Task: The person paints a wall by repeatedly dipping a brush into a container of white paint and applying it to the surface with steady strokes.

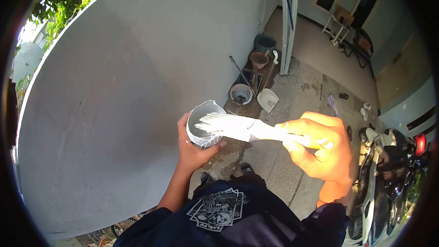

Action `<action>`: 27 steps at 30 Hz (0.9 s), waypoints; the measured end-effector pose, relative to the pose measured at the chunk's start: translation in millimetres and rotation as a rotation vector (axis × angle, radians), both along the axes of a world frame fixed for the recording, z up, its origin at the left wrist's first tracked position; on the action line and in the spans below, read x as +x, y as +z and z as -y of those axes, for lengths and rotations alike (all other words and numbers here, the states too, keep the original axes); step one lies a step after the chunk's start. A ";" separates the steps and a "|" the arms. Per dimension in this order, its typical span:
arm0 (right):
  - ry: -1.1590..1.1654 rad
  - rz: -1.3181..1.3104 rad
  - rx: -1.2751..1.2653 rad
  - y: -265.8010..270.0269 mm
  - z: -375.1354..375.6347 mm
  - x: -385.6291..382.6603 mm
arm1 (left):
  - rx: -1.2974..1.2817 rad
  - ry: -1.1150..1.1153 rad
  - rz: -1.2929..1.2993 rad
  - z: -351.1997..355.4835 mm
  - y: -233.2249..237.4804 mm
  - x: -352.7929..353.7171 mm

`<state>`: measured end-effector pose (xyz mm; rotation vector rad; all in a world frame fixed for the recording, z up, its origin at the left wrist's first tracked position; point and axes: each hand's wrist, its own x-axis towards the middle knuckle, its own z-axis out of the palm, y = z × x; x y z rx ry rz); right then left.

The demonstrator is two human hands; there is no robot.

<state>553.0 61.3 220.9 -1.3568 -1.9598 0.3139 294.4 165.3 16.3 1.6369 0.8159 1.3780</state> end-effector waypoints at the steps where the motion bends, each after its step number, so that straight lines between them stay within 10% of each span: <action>1: 0.023 0.037 -0.029 4.6 -2.3 8.2 | 0.009 0.010 0.001 2.0 1.5 11.8; 27: 0.112 0.311 0.005 41.1 10.7 200.0 | 0.128 0.239 -0.080 61.6 14.4 233.0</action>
